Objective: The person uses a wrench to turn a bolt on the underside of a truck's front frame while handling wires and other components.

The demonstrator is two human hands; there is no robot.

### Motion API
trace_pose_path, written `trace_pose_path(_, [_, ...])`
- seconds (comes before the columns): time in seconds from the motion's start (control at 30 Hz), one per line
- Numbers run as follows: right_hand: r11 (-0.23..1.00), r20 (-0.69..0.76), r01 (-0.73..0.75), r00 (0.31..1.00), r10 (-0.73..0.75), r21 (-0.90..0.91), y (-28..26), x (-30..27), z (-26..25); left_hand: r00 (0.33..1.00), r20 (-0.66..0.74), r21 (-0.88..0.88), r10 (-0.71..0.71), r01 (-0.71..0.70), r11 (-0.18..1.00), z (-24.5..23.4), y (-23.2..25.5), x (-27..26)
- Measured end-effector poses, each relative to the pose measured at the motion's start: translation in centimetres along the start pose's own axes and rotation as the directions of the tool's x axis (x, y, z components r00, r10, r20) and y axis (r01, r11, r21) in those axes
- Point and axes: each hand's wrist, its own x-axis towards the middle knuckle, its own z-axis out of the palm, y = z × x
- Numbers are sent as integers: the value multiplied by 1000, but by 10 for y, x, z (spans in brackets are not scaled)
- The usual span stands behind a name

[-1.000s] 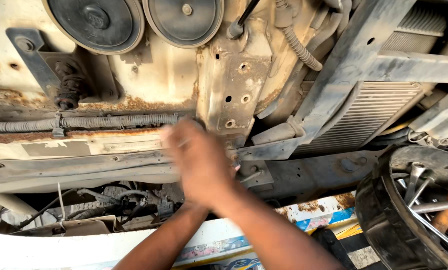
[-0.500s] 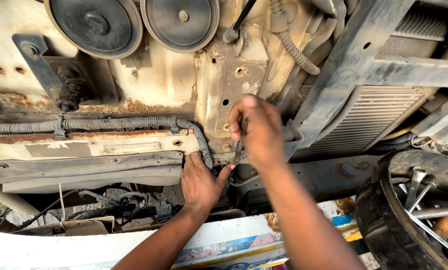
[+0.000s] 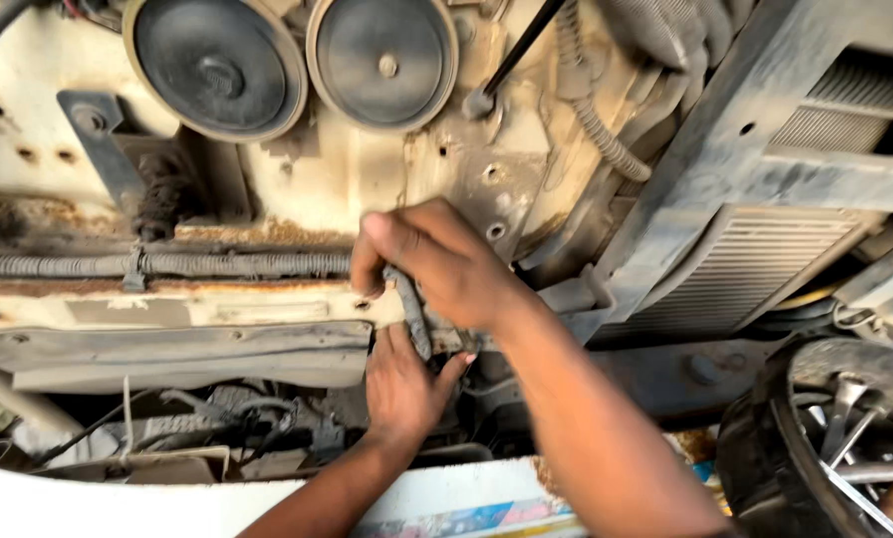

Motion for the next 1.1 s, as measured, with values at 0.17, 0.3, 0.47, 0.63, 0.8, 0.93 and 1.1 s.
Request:
trace_pose_path(0.17, [771,-135,99,963,-234,-629,-81,-9,-70,997,59,21,-52,51,998,-1,-2,-2])
trace_pose_path(0.3, [890,-68,79,990,-122,-448,-46,21,-17,967,216,70,-136,123,990,8,-11,-4])
trace_pose_path(0.47, [956,196,-38,976,99,-290,-11,41,77,869,444,235,-219,122,964,22,-29,-5])
trace_pose_path(0.63, [880,148,302,953,-266,-367,-47,25,4,982,178,35,-67,62,997,10,-19,-5])
trace_pose_path(0.8, [766,304,39,930,208,-642,-1,51,130,974,205,30,-99,95,995,9,-16,-11])
trace_pose_path(0.93, [844,312,69,943,120,-532,17,54,135,988,143,41,-52,47,998,26,-24,-13])
trace_pose_path(1.1, [830,347,242,936,-62,-503,-10,59,107,990,113,92,80,-91,992,40,-44,-15])
